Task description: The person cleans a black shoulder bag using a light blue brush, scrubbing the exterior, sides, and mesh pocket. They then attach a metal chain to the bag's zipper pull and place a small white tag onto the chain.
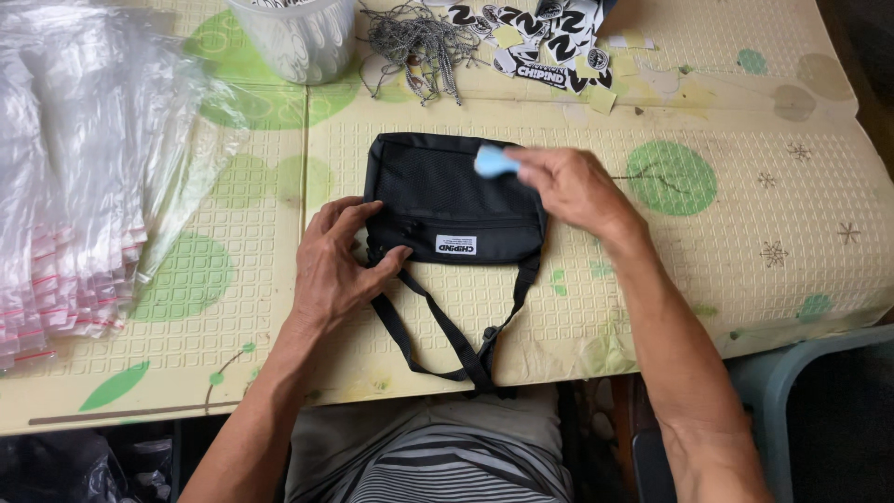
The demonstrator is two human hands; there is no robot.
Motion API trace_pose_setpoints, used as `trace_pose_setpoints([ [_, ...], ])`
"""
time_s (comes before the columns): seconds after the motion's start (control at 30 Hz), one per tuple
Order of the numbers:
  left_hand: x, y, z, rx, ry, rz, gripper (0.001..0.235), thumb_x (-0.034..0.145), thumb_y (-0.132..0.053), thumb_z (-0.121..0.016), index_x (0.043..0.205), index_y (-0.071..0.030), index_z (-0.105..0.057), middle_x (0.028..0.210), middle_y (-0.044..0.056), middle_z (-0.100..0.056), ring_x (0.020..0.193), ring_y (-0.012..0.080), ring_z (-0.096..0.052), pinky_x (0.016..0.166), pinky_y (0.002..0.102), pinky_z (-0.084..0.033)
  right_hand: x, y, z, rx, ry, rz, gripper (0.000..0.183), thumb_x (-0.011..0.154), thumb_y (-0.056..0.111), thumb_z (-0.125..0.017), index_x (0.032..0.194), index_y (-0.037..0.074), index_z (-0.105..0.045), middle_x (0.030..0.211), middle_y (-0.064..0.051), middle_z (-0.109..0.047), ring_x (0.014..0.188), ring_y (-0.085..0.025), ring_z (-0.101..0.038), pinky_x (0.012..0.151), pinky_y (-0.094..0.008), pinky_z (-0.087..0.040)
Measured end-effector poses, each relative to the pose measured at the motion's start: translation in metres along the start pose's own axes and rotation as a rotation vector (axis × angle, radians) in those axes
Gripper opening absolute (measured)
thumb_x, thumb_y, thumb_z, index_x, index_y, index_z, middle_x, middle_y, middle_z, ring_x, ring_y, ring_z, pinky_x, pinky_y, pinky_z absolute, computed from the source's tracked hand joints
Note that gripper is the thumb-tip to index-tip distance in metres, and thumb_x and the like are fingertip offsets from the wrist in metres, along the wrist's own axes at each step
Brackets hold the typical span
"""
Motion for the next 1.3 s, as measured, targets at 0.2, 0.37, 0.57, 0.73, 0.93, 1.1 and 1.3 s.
trace_pose_setpoints([
  [0.2, 0.0, 0.002, -0.001, -0.004, -0.001, -0.002, 0.062, 0.072, -0.046, -0.086, 0.127, -0.022, -0.07, 0.126, 0.005, -0.064, 0.119, 0.0297, -0.063, 0.092, 0.039, -0.054, -0.018, 0.029, 0.015, 0.196, 0.187, -0.119, 0.033, 0.101, 0.014, -0.059, 0.13, 0.005, -0.07, 0.126, -0.024, -0.072, 0.115, -0.036, -0.069, 0.106, -0.047, -0.049],
  [0.37, -0.001, 0.005, -0.004, -0.004, -0.019, -0.018, 0.062, 0.072, -0.045, -0.086, 0.127, -0.022, -0.07, 0.126, 0.005, -0.064, 0.118, 0.0301, -0.064, 0.092, 0.04, -0.054, -0.023, 0.01, 0.018, 0.008, 0.201, -0.164, 0.031, 0.099, 0.014, -0.063, 0.127, 0.01, -0.075, 0.12, -0.015, -0.077, 0.103, -0.024, -0.07, 0.092, -0.039, -0.055],
  [0.57, -0.001, 0.005, -0.004, -0.018, -0.028, -0.03, 0.062, 0.072, -0.044, -0.087, 0.127, -0.021, -0.07, 0.126, 0.005, -0.064, 0.116, 0.03, -0.064, 0.092, 0.039, -0.053, -0.026, -0.03, 0.015, 0.127, 0.017, -0.109, 0.032, 0.103, 0.013, -0.059, 0.133, 0.006, -0.07, 0.097, -0.016, -0.071, 0.081, -0.018, -0.059, 0.071, -0.031, -0.048],
  [0.73, 0.0, -0.004, 0.001, 0.002, -0.025, -0.026, 0.06, 0.073, -0.044, -0.086, 0.126, -0.021, -0.071, 0.126, 0.005, -0.065, 0.111, 0.0291, -0.066, 0.09, 0.039, -0.053, -0.036, -0.002, 0.023, 0.152, 0.275, -0.178, 0.03, 0.093, 0.007, -0.067, 0.12, 0.009, -0.079, 0.123, -0.016, -0.077, 0.103, -0.023, -0.072, 0.097, -0.04, -0.056],
  [0.93, 0.001, -0.005, 0.001, 0.008, -0.041, -0.044, 0.06, 0.074, -0.044, -0.087, 0.126, -0.019, -0.071, 0.126, 0.007, -0.064, 0.109, 0.03, -0.066, 0.088, 0.039, -0.053, -0.04, -0.021, 0.021, -0.039, -0.084, -0.083, 0.031, 0.104, 0.01, -0.06, 0.132, 0.009, -0.073, 0.097, -0.013, -0.076, 0.066, -0.013, -0.054, 0.064, -0.033, -0.047],
  [1.1, -0.001, -0.007, 0.002, -0.011, -0.05, -0.062, 0.059, 0.074, -0.04, -0.088, 0.125, -0.015, -0.072, 0.123, 0.01, -0.065, 0.109, 0.0323, -0.066, 0.085, 0.039, -0.055, -0.049, 0.011, 0.023, 0.047, 0.259, -0.212, 0.03, 0.097, 0.012, -0.062, 0.121, 0.015, -0.08, 0.097, -0.012, -0.082, 0.072, -0.02, -0.057, 0.067, -0.034, -0.046],
  [1.3, -0.002, -0.009, 0.003, -0.007, -0.054, -0.074, 0.059, 0.074, -0.04, -0.088, 0.125, -0.014, -0.072, 0.122, 0.01, -0.065, 0.109, 0.0322, -0.066, 0.084, 0.038, -0.056, -0.059, 0.027, 0.028, -0.222, 0.164, -0.271, 0.032, 0.095, 0.021, -0.066, 0.124, 0.019, -0.078, 0.123, -0.012, -0.076, 0.122, -0.036, -0.067, 0.104, -0.048, -0.051],
])
Point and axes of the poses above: each hand's wrist, its own x-axis towards the middle knuckle, its own z-axis out of the back of the hand, y = z × x, the point moved 1 cm from there along x, towards the middle knuckle
